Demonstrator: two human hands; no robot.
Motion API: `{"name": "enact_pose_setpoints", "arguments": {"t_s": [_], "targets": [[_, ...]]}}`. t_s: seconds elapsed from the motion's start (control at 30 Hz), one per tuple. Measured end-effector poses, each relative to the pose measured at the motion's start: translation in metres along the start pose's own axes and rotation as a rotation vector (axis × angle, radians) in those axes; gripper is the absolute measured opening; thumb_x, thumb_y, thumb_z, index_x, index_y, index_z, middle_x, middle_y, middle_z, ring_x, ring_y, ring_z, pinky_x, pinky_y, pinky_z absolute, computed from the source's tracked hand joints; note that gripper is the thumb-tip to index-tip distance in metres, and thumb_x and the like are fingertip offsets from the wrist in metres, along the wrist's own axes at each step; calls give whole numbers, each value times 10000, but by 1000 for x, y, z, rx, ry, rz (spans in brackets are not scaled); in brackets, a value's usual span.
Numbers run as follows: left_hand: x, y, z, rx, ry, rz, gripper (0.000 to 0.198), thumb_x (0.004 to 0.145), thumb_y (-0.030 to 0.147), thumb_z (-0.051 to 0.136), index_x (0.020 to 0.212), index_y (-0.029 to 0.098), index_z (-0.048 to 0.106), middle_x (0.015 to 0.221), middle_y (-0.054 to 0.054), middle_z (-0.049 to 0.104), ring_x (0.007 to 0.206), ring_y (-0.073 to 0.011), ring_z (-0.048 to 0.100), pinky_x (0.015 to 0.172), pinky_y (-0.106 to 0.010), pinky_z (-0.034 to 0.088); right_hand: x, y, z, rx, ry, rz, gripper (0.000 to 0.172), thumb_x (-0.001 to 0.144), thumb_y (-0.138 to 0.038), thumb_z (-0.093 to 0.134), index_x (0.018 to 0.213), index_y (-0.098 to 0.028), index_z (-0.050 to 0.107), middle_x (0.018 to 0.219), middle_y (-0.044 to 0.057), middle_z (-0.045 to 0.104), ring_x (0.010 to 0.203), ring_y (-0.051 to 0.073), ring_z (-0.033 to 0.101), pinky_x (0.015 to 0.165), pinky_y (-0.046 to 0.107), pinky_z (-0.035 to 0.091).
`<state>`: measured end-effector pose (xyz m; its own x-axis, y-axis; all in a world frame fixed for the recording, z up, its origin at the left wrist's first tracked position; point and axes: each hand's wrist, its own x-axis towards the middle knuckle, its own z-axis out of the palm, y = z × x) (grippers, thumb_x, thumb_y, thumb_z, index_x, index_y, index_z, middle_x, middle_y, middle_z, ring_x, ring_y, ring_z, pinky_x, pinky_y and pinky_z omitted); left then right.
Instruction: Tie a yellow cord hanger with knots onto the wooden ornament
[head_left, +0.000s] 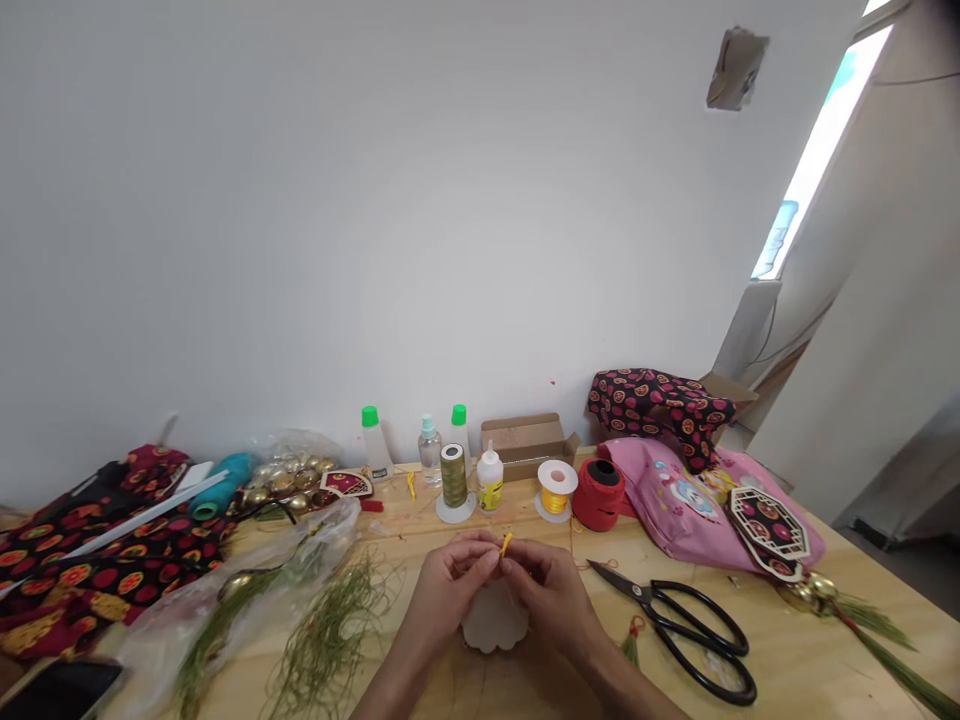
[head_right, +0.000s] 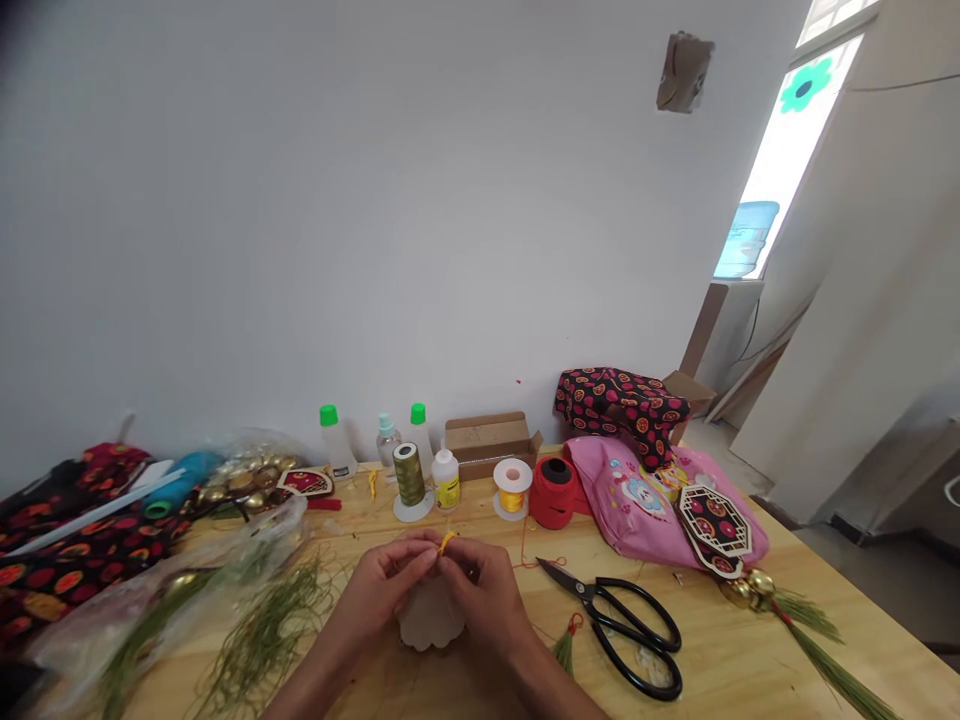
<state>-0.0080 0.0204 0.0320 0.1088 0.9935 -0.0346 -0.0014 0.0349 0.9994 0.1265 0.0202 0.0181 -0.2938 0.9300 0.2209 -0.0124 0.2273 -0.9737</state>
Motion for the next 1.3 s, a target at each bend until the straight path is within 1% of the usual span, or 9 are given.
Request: {"name": "enact_pose_setpoints", "arguments": {"t_s": [0.13, 0.23, 0.33, 0.43, 0.5, 0.63, 0.97, 1.13, 1.3], "targets": [[1, -2, -2, 55, -17, 60, 215, 636, 342, 586, 645, 148, 679, 801, -62, 608, 669, -150, 531, 603, -229, 414, 0, -2, 0, -56, 16, 6, 195, 744, -243, 467, 695, -130, 618, 602, -3, 523, 554, 91, 427, 500, 183, 322], [2, -3, -4, 120, -29, 96, 228, 657, 342, 563, 650, 144, 675, 727, -55, 616, 694, -170, 535, 642, -243, 407, 1, 0, 0, -82, 40, 20, 197, 722, -251, 484, 624, -124, 600, 570, -6, 514, 533, 88, 417, 486, 186, 309], [2, -2, -5, 155, 20, 93, 237, 661, 348, 554, 693, 142, 668, 718, -49, 622, 680, -173, 531, 624, -247, 399, 2, 5, 0, 28, 69, 91, 174, 678, -272, 535, 711, -123, 620, 546, -7, 528, 494, 80, 403, 460, 187, 294], [2, -2, -6, 167, 74, 61, 251, 648, 364, 561, 705, 137, 653, 648, -27, 613, 592, -150, 505, 555, -233, 380, 3, 7, -1, 204, 77, 204, 319, 608, -316, 614, 859, -119, 611, 520, -12, 553, 424, 55, 358, 418, 182, 262], [2, -3, -6, 168, 79, 54, 256, 644, 369, 565, 694, 130, 640, 592, -12, 591, 542, -132, 475, 520, -223, 363, 3, 4, -3, 289, 49, 263, 368, 569, -336, 649, 859, -112, 609, 511, -13, 566, 387, 37, 327, 394, 177, 233], [3, -4, -5, 145, 65, 43, 256, 647, 367, 562, 691, 121, 620, 557, 1, 558, 514, -116, 448, 500, -216, 346, 3, -2, -5, 407, 31, 312, 377, 548, -329, 673, 841, -102, 606, 506, -15, 575, 351, 17, 308, 372, 170, 201], [3, -6, -6, 139, 50, 43, 242, 633, 357, 579, 665, 121, 621, 603, -26, 595, 572, -142, 494, 540, -231, 374, 2, -1, -4, 476, 22, 324, 381, 537, -317, 686, 840, -103, 603, 515, -14, 578, 335, 8, 283, 360, 172, 166], [0, -1, -2, 75, 49, 28, 253, 622, 375, 592, 665, 126, 611, 517, 11, 547, 478, -103, 447, 471, -201, 344, 3, -1, -5, 422, 53, 284, 402, 543, -322, 681, 869, -102, 596, 519, -14, 579, 371, 23, 324, 386, 174, 205], [-3, 5, 3, 72, 33, 73, 263, 595, 393, 611, 599, 130, 605, 462, 24, 512, 411, -78, 389, 396, -185, 283, 3, 0, -6, 363, 8, 235, 457, 544, -346, 673, 924, -106, 586, 521, -17, 579, 391, 33, 364, 393, 174, 237]]}}
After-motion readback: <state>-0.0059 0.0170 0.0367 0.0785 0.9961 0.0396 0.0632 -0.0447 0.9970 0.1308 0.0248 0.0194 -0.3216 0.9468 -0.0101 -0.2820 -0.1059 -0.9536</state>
